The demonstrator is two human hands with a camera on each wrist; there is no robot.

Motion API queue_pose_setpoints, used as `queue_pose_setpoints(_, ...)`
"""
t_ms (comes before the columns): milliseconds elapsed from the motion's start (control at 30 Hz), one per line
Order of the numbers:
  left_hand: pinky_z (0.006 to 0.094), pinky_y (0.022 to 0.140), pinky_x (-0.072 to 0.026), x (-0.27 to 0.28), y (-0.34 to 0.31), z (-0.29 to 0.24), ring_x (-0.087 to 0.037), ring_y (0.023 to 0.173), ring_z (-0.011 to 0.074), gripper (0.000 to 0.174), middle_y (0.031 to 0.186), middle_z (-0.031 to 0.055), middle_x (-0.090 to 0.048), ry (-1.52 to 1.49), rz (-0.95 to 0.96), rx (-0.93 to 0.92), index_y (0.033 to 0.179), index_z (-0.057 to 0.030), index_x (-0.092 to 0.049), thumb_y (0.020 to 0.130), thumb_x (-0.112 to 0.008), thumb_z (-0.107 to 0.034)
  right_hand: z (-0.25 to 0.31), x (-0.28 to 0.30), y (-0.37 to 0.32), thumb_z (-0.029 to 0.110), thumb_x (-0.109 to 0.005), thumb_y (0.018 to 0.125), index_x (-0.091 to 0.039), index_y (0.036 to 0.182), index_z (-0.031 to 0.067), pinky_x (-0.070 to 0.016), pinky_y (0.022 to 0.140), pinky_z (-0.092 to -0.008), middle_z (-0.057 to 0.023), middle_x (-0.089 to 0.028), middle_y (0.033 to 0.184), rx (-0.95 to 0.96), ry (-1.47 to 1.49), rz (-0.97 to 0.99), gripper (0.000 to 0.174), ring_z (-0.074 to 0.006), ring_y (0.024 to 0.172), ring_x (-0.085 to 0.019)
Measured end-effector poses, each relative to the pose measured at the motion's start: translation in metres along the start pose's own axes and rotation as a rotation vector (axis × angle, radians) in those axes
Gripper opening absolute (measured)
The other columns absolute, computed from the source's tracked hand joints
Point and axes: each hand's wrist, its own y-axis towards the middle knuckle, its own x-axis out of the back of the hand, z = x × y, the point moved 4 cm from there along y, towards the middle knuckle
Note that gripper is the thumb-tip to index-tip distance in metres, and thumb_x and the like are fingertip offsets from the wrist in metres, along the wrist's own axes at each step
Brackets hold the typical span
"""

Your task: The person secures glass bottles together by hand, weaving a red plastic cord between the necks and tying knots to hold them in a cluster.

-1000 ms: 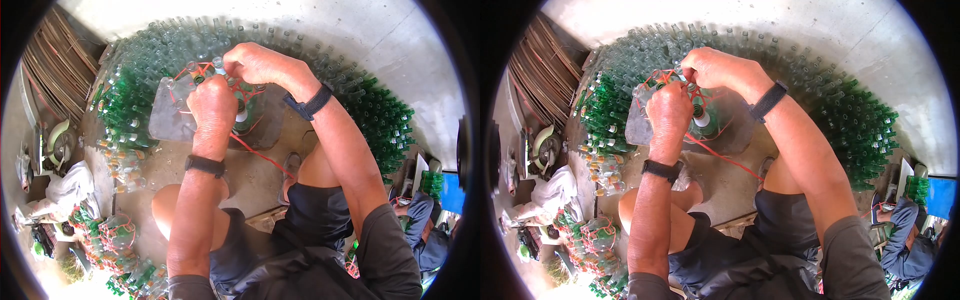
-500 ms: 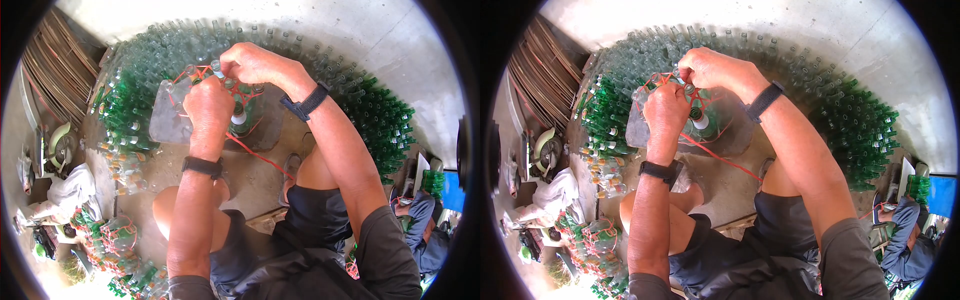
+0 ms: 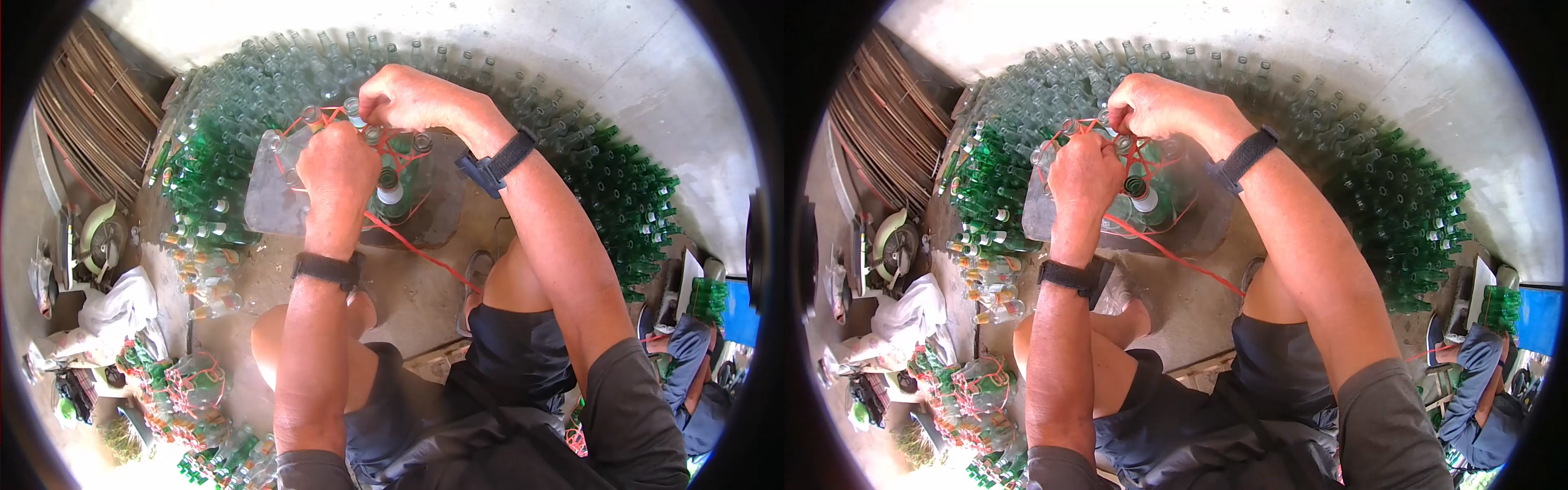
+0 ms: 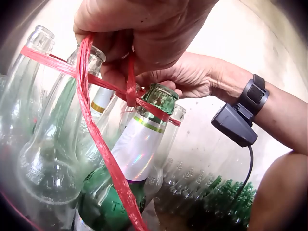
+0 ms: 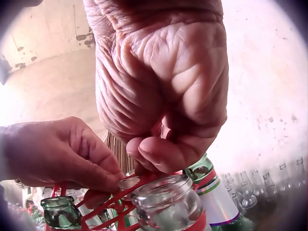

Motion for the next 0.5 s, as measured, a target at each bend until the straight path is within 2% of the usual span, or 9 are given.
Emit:
queue_pose_setpoints(200, 0.0538, 0.081, -0.0597, -0.001, 0.005, 0.002, -0.075, 0.092, 0.0443, 0.023, 0.092, 0.0242, -0.077, 0.02, 0.02, 0.011, 0.094, -0.0042, -0.081, 0.092, -0.063, -0.019, 0.002, 0.001, 0.0, 0.007, -0.068, 0.095, -0.076, 0.108, 0.0013, -0.0497, 0.056, -0.0319, -0.0079, -0.074, 0.088, -0.034, 0.036, 0.005, 0.016, -0.0136, 0.069, -0.063)
queue_pose_setpoints(267, 0.0537, 0.081, -0.0599, -0.002, 0.006, 0.002, -0.075, 0.092, 0.0443, 0.023, 0.093, 0.0241, -0.077, 0.027, 0.033, 0.013, 0.093, -0.0041, -0.081, 0.091, -0.064, -0.02, 0.001, -0.001, 0.004, 0.005, -0.068, 0.093, -0.077, 0.105, 0.0019, -0.0543, 0.061, -0.0365, -0.0113, -0.076, 0.09, 0.009, -0.052, -0.042, 0.015, -0.0199, 0.073, -0.069)
queue_pose_setpoints(300, 0.0537, 0.081, -0.0599, -0.001, 0.006, 0.002, -0.075, 0.092, 0.0443, 0.023, 0.093, 0.0241, -0.077, 0.028, 0.033, 0.015, 0.093, -0.0041, -0.081, 0.091, -0.064, -0.02, -0.005, -0.006, 0.009, 0.005, -0.068, 0.093, -0.077, 0.105, 0.0019, -0.0543, 0.061, -0.0365, -0.0113, -0.076, 0.09, 0.01, -0.052, -0.04, 0.015, -0.0199, 0.073, -0.069)
queue_pose_setpoints(367, 0.0538, 0.081, -0.0599, 0.0, 0.006, 0.001, -0.075, 0.091, 0.0441, 0.023, 0.093, 0.0237, -0.077, 0.042, 0.02, 0.006, 0.091, -0.0038, -0.08, 0.091, -0.064, -0.02, -0.01, -0.011, 0.017, 0.004, -0.069, 0.091, -0.077, 0.102, 0.0032, -0.0576, 0.071, -0.0422, -0.0152, -0.078, 0.094, 0.246, -0.215, -0.144, 0.013, -0.0293, 0.082, -0.074)
queue_pose_setpoints(400, 0.0538, 0.081, -0.0599, -0.001, 0.006, 0.002, -0.075, 0.091, 0.0441, 0.023, 0.093, 0.0237, -0.077, 0.04, 0.021, 0.006, 0.091, -0.0038, -0.08, 0.091, -0.064, -0.02, -0.008, -0.011, 0.015, 0.004, -0.069, 0.091, -0.077, 0.102, 0.0032, -0.0576, 0.071, -0.0422, -0.0152, -0.078, 0.094, 0.244, -0.216, -0.143, 0.013, -0.0293, 0.082, -0.074)
queue_pose_setpoints(467, 0.054, 0.08, -0.06, -0.002, 0.008, 0.002, -0.075, 0.089, 0.0437, 0.022, 0.091, 0.0233, -0.076, 0.085, 0.04, -0.008, 0.089, -0.0037, -0.08, 0.089, -0.065, -0.02, -0.005, -0.012, 0.014, 0.005, -0.069, 0.091, -0.078, 0.099, 0.0048, -0.0579, 0.079, -0.0455, -0.0164, -0.078, 0.098, 0.205, -0.23, -0.139, 0.012, -0.036, 0.091, -0.075)
queue_pose_setpoints(500, 0.054, 0.08, -0.06, -0.002, 0.007, 0.003, -0.075, 0.089, 0.0437, 0.022, 0.091, 0.0233, -0.076, 0.084, 0.04, -0.007, 0.089, -0.0037, -0.08, 0.089, -0.065, -0.02, -0.005, -0.013, 0.014, 0.005, -0.069, 0.091, -0.078, 0.099, 0.0048, -0.0579, 0.079, -0.0455, -0.0164, -0.078, 0.098, 0.205, -0.23, -0.137, 0.012, -0.036, 0.091, -0.075)
